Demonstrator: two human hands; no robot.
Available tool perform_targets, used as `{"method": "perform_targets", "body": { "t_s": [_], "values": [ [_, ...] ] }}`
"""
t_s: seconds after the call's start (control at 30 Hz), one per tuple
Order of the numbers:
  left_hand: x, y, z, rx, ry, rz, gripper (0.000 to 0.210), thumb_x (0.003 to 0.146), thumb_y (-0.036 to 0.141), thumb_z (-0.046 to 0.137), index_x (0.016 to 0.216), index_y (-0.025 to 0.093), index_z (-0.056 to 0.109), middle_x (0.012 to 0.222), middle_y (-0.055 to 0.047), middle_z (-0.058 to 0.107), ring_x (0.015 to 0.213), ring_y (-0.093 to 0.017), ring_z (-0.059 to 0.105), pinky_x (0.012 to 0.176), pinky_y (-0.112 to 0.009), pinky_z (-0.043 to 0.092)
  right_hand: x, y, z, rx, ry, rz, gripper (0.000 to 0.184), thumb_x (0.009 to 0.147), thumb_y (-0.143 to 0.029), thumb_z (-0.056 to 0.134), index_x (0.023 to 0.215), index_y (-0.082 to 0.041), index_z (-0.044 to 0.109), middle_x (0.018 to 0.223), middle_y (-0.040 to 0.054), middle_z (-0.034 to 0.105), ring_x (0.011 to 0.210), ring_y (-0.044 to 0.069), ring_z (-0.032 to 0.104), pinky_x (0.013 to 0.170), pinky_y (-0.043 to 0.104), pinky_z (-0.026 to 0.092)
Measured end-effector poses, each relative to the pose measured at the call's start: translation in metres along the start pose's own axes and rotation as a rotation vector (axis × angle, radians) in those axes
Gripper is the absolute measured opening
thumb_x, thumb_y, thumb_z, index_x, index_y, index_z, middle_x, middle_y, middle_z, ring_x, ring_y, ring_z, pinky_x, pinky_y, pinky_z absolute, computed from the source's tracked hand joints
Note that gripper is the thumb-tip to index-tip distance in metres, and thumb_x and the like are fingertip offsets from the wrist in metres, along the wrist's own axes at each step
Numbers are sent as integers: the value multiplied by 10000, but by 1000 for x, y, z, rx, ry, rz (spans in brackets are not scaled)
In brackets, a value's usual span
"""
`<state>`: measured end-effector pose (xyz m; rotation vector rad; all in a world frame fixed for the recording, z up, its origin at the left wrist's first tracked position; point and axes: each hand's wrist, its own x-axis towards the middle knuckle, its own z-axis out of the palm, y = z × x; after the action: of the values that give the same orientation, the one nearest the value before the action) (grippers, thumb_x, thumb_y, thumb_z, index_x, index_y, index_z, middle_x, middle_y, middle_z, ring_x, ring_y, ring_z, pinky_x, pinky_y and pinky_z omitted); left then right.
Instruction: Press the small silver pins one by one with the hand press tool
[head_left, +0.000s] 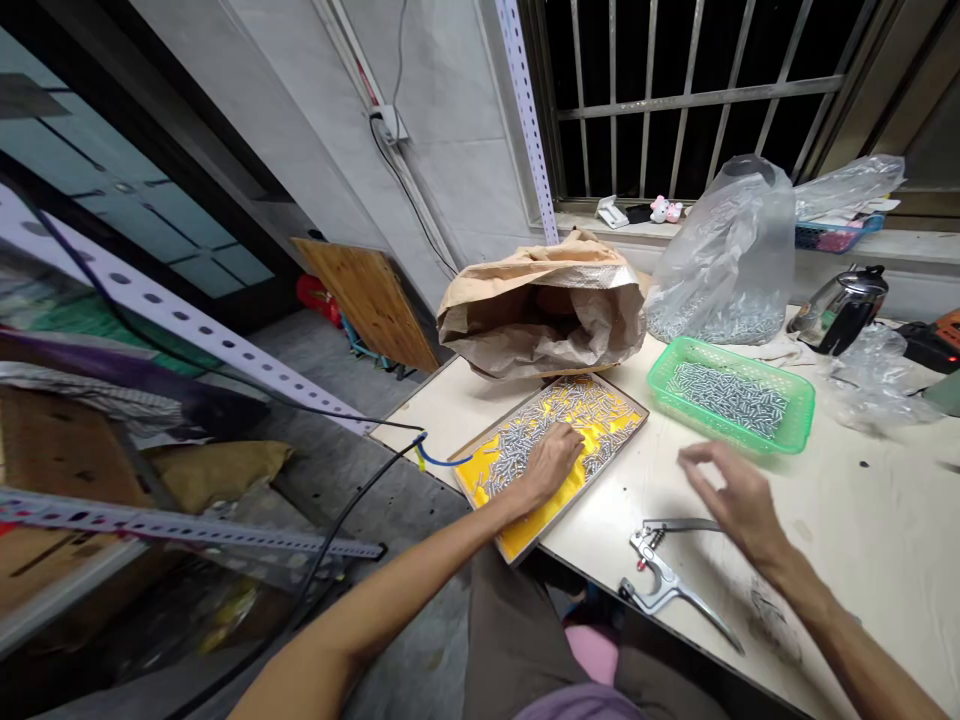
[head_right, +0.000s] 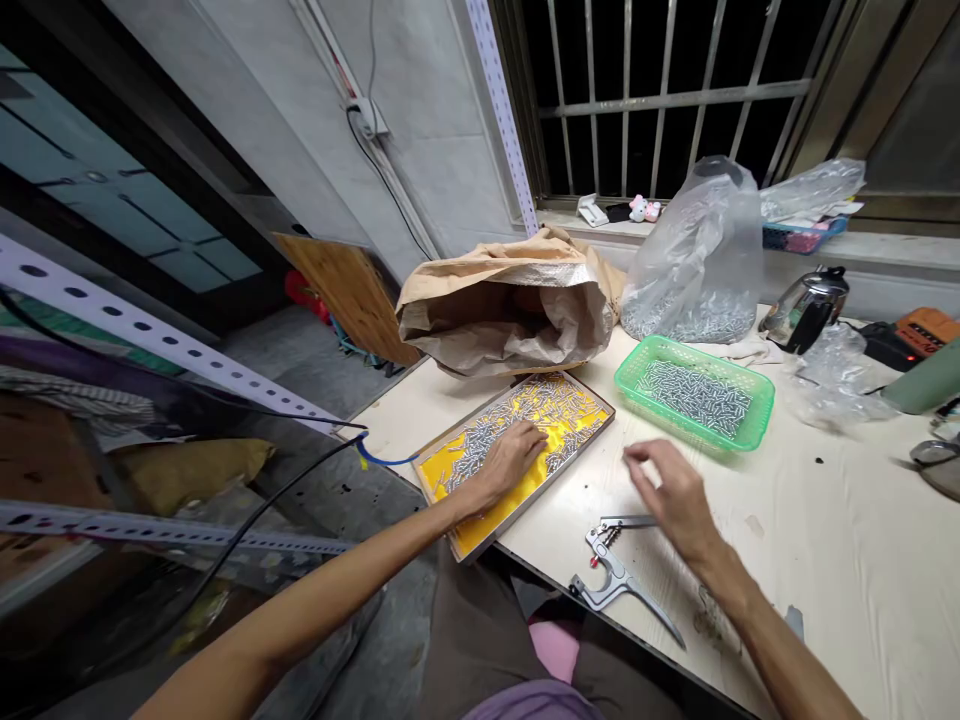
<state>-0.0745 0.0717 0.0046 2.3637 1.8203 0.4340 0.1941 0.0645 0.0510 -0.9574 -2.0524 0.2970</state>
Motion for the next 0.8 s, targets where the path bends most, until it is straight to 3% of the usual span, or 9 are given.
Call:
{"method": "perform_targets", "body": {
  "t_s": [0.07, 0.13, 0.27, 0.5, 0.63, 0.7, 0.8],
  "values": [
    [15, -6, 6, 54, -69, -26, 193, 916, 201, 451, 884, 144, 633, 921, -73, 586, 901, -181, 533, 780, -297, 449, 23, 25, -22, -135, 96, 45, 164, 914, -294, 471, 939, -213, 611, 825, 48, 658, 751, 184, 620, 690, 334, 504],
    [25, -6, 10, 99, -114, -49, 214, 927, 191, 417, 932, 136, 624, 968, -88, 576, 923, -190, 518, 764, -297, 436, 38, 51, -40, -276, 99, 50, 216, 917, -316, 451, 997, -210, 621, 885, 73, 653, 819, 213, 617, 741, 371, 501],
    [40, -6, 11, 169, -191, -50, 245, 932, 156, 363, 967, 125, 603, 983, -104, 570, 900, -195, 511, 731, -299, 421, 28, 75, -52, -447, 29, 36, 307, 922, -348, 424, 1130, -209, 601, 1024, 112, 613, 988, 264, 575, 828, 428, 482],
    [53, -12, 1, 283, -324, 150, 189, 909, 107, 406, 948, 128, 590, 987, -100, 592, 916, -192, 540, 746, -284, 436, -54, 25, -40, -273, -79, -75, 233, 923, -276, 446, 1093, -272, 605, 1027, 70, 632, 933, 213, 626, 786, 369, 533],
    [56, -9, -3, 320, -370, 216, 180, 883, 55, 428, 945, 116, 585, 996, -122, 606, 931, -202, 550, 733, -285, 450, -90, 8, -38, -199, -69, -30, 252, 915, -266, 455, 1111, -311, 608, 999, 48, 656, 880, 203, 653, 736, 345, 557],
    [57, -7, -7, 298, -339, 155, 176, 874, 50, 432, 916, 113, 591, 973, -117, 615, 901, -195, 556, 735, -289, 458, -102, 2, -38, -164, -57, 5, 265, 908, -261, 467, 1127, -316, 606, 983, 38, 663, 857, 196, 660, 721, 330, 564],
    [50, 2, -15, 133, -191, 47, 165, 867, 92, 450, 834, 131, 608, 914, -85, 627, 877, -181, 560, 769, -298, 466, -114, -9, -35, -125, -43, 46, 281, 900, -233, 482, 1139, -313, 605, 959, 36, 669, 845, 194, 658, 708, 324, 565]
  ]
}}
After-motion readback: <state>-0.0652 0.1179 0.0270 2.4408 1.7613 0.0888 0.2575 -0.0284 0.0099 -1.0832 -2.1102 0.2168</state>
